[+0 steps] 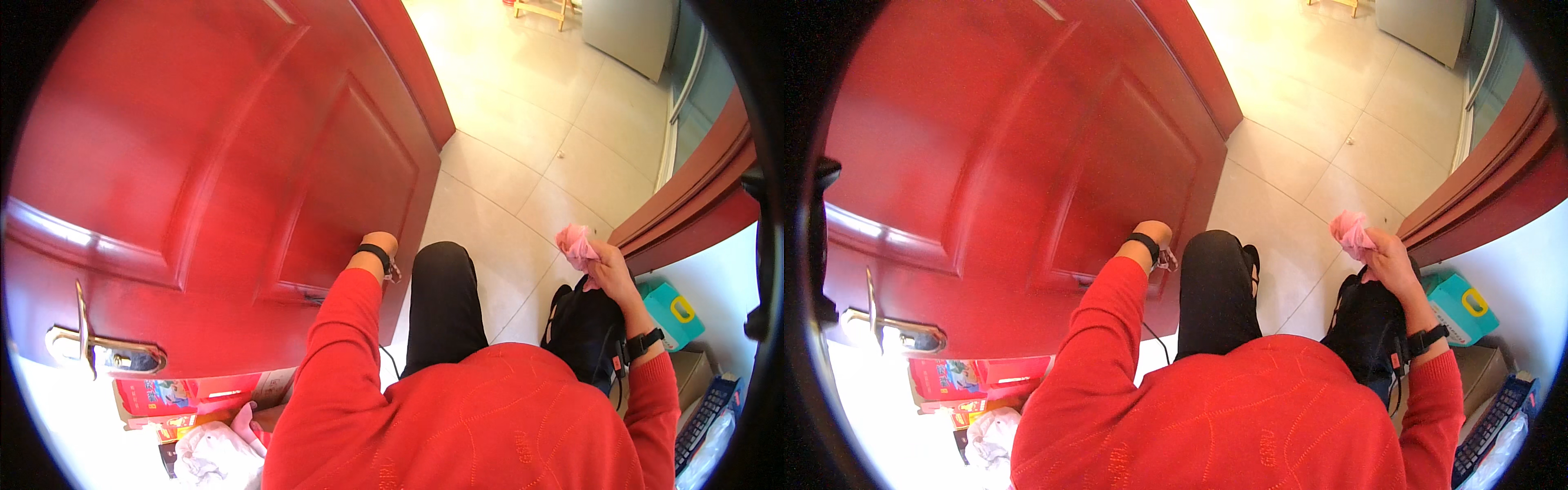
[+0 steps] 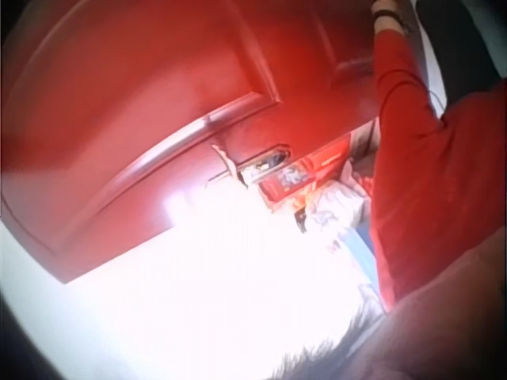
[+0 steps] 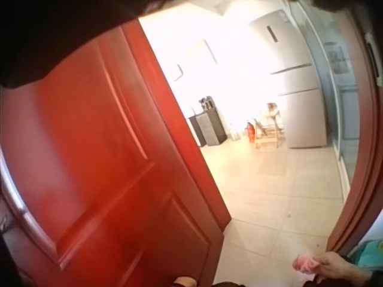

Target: The person wipes a red door with a pink cloth, then moves to a desk and wipes the surface and window sill. They continue wiping the window glass and the desk, handling the cloth and a metal bowl on the desk.

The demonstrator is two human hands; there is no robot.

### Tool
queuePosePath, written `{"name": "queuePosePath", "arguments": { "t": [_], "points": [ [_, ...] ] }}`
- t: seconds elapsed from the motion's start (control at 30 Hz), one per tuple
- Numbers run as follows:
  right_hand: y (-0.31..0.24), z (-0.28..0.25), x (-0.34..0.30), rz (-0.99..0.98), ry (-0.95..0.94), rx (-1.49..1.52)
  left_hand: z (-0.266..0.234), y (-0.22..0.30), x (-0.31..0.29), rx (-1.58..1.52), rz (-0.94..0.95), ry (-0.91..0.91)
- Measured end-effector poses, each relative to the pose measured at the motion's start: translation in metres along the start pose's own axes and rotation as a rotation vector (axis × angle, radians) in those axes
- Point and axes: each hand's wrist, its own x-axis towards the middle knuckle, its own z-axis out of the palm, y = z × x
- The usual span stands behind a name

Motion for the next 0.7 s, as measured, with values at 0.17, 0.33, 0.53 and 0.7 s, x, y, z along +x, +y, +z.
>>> {"name": "queuePosePath", "arguments": {
  "t": [0.17,0.33,0.53,0.7],
  "points": [
    [0.008,-0.001,0.008,0.045,0.003,0.141,-0.031,-0.013,-0.026,-0.168,-0.049,0.261],
    [0.022,-0.006,0.018,0.029,0.100,0.310,-0.067,-0.004,-0.065,-1.196,0.396,1.064],
    [0.037,-0.013,0.030,-0.057,0.119,0.516,-0.033,0.029,-0.193,-1.535,0.741,1.380],
    [0.049,-0.020,0.043,-0.024,0.112,0.597,0.032,0.032,-0.283,-1.526,0.663,1.746]
  ]
}}
